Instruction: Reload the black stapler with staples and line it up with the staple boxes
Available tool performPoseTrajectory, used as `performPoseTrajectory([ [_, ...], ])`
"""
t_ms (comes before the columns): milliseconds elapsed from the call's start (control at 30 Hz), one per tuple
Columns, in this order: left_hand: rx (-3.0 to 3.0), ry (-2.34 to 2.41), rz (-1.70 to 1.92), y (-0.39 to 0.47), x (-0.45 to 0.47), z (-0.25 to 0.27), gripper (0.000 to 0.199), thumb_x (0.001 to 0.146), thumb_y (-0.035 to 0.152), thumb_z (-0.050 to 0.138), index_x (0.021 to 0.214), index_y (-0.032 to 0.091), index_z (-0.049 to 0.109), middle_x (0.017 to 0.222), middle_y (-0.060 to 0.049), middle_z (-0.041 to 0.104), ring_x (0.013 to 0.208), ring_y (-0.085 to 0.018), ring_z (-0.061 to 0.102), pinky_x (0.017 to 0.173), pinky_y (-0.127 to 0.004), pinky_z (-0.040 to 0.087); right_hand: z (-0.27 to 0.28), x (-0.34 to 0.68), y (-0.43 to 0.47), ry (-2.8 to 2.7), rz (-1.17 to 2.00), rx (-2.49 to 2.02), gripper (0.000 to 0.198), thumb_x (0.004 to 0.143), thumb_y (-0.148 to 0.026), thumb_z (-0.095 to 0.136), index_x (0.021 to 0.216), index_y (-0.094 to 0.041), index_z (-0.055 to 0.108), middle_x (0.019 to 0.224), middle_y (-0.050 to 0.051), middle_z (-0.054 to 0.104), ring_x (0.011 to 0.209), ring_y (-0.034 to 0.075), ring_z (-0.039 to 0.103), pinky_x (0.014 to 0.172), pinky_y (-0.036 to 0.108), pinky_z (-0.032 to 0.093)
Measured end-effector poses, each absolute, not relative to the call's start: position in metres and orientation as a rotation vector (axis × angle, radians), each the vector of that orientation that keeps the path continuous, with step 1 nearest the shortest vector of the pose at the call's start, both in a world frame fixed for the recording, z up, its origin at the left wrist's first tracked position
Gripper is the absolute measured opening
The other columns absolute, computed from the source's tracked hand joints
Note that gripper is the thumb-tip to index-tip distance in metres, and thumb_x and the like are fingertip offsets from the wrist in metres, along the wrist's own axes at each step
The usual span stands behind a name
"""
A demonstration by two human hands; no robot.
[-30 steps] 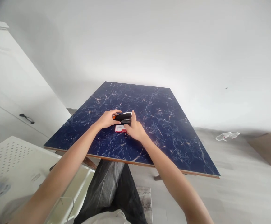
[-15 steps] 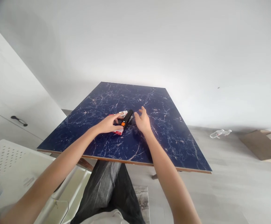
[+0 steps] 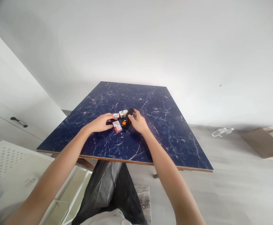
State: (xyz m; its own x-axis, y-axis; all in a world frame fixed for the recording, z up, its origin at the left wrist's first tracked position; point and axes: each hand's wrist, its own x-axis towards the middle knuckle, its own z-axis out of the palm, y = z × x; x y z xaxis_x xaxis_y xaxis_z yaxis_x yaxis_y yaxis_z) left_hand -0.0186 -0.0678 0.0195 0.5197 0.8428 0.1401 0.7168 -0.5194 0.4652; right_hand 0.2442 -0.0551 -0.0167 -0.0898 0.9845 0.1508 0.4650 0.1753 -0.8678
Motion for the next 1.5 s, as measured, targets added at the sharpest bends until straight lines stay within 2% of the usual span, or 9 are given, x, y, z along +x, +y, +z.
performPoseTrajectory([
  [200,2.337,1.081,0.430,-0.076,-0.009,0.021,0.067,0.079,0.048,0.075,0.141,0.029,0.057,0.140,-0.008,0.062,0.121,-0.030,0.062,0.095,-0.037,0.052,-0.007,0.241,-0.063,-1.724,0.822,-1.402,0.075,0.087,-0.047,0.067,0.152,-0.023,0.039,0.144,0.011,0.060,0.111,0.025,0.070,0.103,0.043,0.051],
  [367,2.313,1.152,0.492,-0.069,-0.011,0.016,0.065,0.078,0.035,0.074,0.141,0.027,0.057,0.134,-0.008,0.065,0.108,-0.027,0.068,0.089,-0.036,0.054,-0.007,0.239,-0.063,-1.696,0.892,-1.381,0.081,0.084,-0.045,0.069,0.154,-0.021,0.036,0.147,0.013,0.056,0.119,0.026,0.065,0.105,0.043,0.050],
  [500,2.311,1.139,0.530,-0.068,-0.007,0.013,0.072,0.075,0.038,0.078,0.142,0.027,0.056,0.138,-0.009,0.063,0.113,-0.029,0.066,0.092,-0.038,0.053,-0.007,0.240,-0.061,-1.698,0.924,-1.372,0.082,0.082,-0.042,0.071,0.154,-0.023,0.036,0.147,0.013,0.056,0.119,0.027,0.065,0.106,0.045,0.049],
  [733,2.279,1.122,0.592,-0.072,0.002,0.009,0.066,0.076,0.035,0.077,0.139,0.026,0.058,0.135,-0.009,0.065,0.103,-0.027,0.069,0.090,-0.039,0.055,-0.009,0.239,-0.063,-1.739,1.016,-1.256,0.077,0.082,-0.035,0.068,0.152,-0.022,0.039,0.147,0.012,0.056,0.119,0.026,0.065,0.103,0.043,0.051],
  [1100,2.301,1.073,0.626,-0.071,0.006,0.002,0.073,0.075,0.041,0.081,0.141,0.025,0.056,0.141,-0.011,0.060,0.125,-0.033,0.058,0.102,-0.046,0.048,-0.009,0.239,-0.066,-1.797,1.007,-1.193,0.066,0.085,-0.033,0.063,0.148,-0.023,0.045,0.140,0.010,0.062,0.117,0.024,0.066,0.103,0.042,0.051],
  [1167,2.370,1.077,0.634,-0.072,0.006,0.004,0.067,0.079,0.045,0.078,0.139,0.024,0.057,0.141,-0.012,0.059,0.128,-0.033,0.056,0.106,-0.047,0.045,-0.007,0.239,-0.068,-1.810,0.985,-1.209,0.065,0.085,-0.033,0.064,0.147,-0.024,0.046,0.139,0.009,0.063,0.116,0.025,0.066,0.102,0.043,0.051],
  [1233,2.429,1.137,0.709,-0.070,0.003,0.006,0.052,0.088,0.045,0.068,0.134,0.023,0.061,0.139,-0.011,0.060,0.128,-0.031,0.054,0.108,-0.046,0.043,-0.005,0.240,-0.069,-1.823,0.957,-1.239,0.066,0.085,-0.035,0.065,0.147,-0.024,0.047,0.140,0.010,0.062,0.112,0.025,0.068,0.101,0.044,0.052],
  [1333,2.416,1.435,0.865,-0.062,-0.005,0.006,0.034,0.098,0.034,0.051,0.125,0.021,0.066,0.132,-0.009,0.064,0.120,-0.029,0.056,0.106,-0.046,0.042,-0.005,0.241,-0.069,-1.833,0.933,-1.264,0.067,0.085,-0.038,0.067,0.147,-0.024,0.047,0.141,0.011,0.061,0.105,0.025,0.071,0.099,0.046,0.054],
  [1500,2.349,1.707,0.674,-0.050,-0.017,-0.003,0.028,0.096,0.034,0.051,0.110,0.021,0.071,0.098,-0.010,0.072,0.099,-0.030,0.062,0.095,-0.047,0.047,-0.012,0.243,-0.066,-1.715,1.074,-1.243,0.061,0.087,-0.041,0.064,0.145,-0.027,0.048,0.140,0.008,0.061,0.102,0.022,0.071,0.088,0.041,0.061],
])
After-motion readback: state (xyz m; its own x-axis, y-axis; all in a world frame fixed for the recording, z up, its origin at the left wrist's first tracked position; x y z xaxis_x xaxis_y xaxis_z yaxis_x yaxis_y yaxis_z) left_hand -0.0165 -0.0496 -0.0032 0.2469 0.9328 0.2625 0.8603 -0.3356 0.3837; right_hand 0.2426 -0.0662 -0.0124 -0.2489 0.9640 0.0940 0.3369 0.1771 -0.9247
